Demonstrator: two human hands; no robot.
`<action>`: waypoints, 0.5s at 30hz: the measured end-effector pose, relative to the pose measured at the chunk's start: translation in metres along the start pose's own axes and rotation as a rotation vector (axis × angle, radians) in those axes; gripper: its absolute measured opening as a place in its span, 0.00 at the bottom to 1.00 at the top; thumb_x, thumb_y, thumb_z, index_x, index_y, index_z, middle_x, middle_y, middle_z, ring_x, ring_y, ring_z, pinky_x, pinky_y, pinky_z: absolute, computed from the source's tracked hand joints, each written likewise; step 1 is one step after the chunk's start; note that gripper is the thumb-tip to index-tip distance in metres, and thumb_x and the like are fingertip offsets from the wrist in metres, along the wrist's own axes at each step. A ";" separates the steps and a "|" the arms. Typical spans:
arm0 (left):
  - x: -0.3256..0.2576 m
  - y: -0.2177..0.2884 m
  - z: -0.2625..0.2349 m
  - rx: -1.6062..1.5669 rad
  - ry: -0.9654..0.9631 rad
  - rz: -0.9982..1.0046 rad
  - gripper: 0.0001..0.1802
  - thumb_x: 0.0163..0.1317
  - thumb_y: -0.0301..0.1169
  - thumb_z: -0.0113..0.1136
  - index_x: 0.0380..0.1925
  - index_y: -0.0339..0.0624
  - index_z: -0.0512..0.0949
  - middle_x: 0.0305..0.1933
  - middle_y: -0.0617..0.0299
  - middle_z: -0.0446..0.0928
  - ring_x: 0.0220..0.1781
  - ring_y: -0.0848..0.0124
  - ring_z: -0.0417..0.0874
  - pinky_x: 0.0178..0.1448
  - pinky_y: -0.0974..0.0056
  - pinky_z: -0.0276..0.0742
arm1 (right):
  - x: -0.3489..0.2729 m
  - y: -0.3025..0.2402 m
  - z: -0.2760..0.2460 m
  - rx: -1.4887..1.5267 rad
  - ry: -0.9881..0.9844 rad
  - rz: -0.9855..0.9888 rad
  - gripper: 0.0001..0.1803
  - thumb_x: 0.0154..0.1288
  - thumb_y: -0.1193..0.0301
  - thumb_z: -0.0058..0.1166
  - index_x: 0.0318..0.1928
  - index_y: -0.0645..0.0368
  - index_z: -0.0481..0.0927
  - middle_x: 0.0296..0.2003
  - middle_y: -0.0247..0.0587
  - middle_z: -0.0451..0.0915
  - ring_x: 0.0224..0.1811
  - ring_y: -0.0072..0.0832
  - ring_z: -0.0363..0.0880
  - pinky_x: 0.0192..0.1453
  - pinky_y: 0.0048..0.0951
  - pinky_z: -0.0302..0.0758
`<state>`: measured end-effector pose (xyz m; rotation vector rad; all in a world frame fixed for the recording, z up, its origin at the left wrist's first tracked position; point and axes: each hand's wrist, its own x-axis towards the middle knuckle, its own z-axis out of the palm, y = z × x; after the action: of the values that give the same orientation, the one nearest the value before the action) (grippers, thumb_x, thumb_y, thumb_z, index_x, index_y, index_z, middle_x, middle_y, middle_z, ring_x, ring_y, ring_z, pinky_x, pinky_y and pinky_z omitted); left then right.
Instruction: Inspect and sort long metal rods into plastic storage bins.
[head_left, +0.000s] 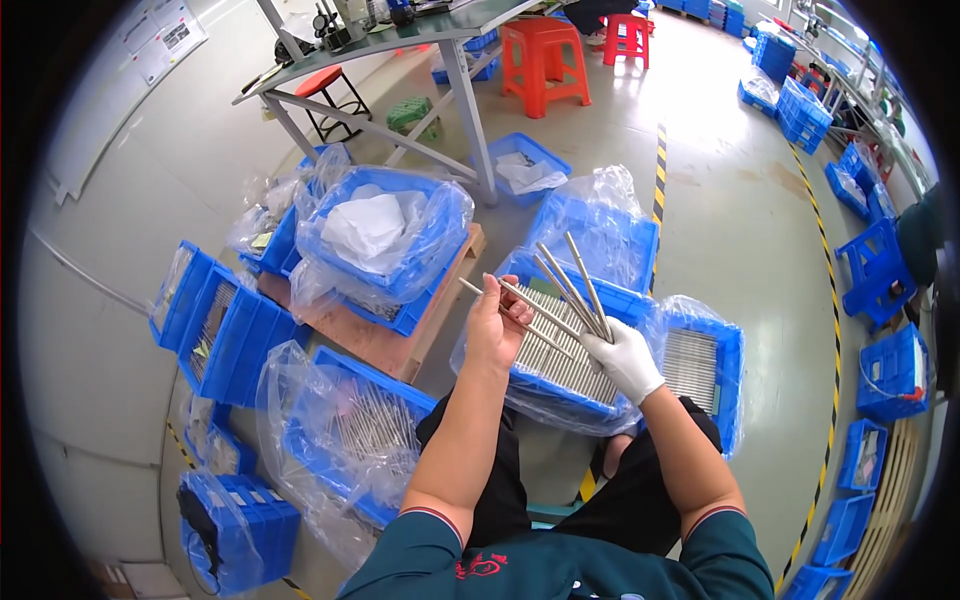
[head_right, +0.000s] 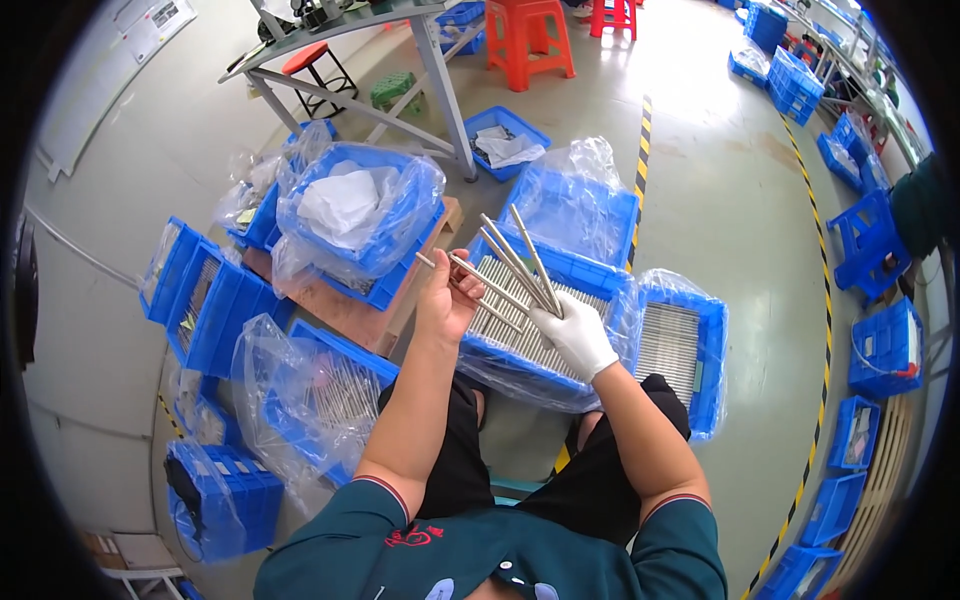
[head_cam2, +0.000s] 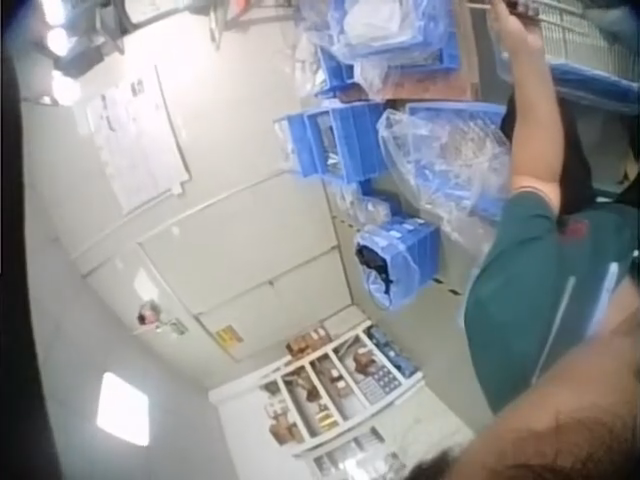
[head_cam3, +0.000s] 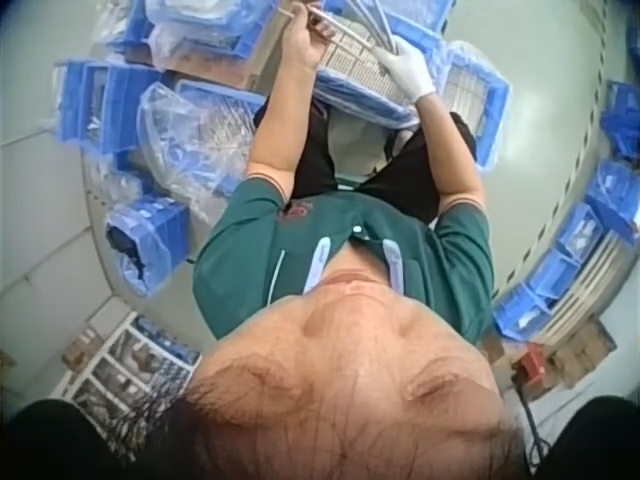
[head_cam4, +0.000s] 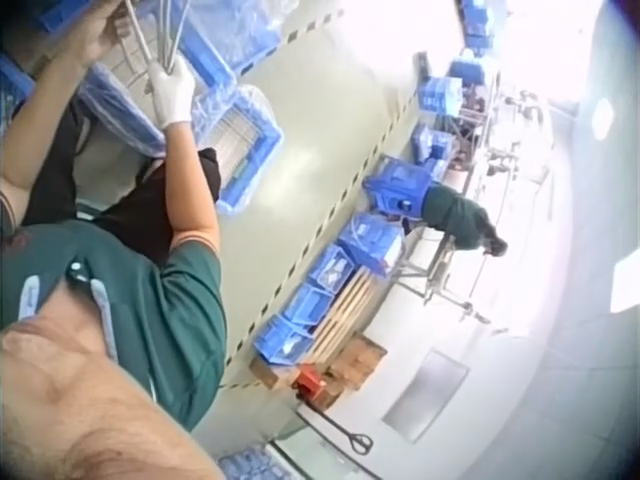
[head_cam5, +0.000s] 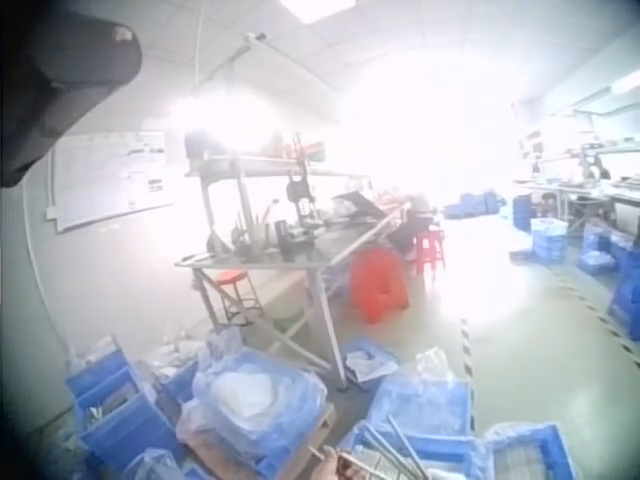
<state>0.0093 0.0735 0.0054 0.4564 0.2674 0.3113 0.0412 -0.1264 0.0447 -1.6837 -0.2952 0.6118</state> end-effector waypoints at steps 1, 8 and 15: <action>0.000 -0.002 0.001 0.001 0.000 -0.004 0.20 0.64 0.46 0.54 0.34 0.37 0.75 0.22 0.66 0.66 0.23 0.76 0.64 0.28 0.69 0.64 | -0.001 -0.003 -0.001 -0.045 0.000 -0.001 0.10 0.61 0.68 0.52 0.34 0.64 0.75 0.18 0.31 0.70 0.20 0.16 0.68 0.26 0.22 0.66; -0.005 -0.023 0.008 0.134 -0.045 -0.032 0.21 0.64 0.46 0.54 0.37 0.35 0.75 0.22 0.67 0.68 0.23 0.77 0.67 0.28 0.69 0.65 | 0.001 -0.005 0.004 -0.079 0.068 -0.043 0.09 0.61 0.69 0.53 0.34 0.64 0.75 0.19 0.29 0.70 0.20 0.15 0.67 0.26 0.21 0.66; -0.019 -0.042 0.019 0.194 -0.107 -0.103 0.18 0.67 0.44 0.51 0.41 0.38 0.74 0.22 0.69 0.66 0.23 0.79 0.67 0.27 0.72 0.63 | 0.010 0.007 0.007 -0.029 0.141 -0.060 0.11 0.61 0.70 0.53 0.41 0.64 0.76 0.21 0.29 0.71 0.20 0.14 0.67 0.25 0.19 0.65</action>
<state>0.0078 0.0242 0.0055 0.6464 0.2167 0.1595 0.0449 -0.1170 0.0350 -1.7304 -0.2534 0.4435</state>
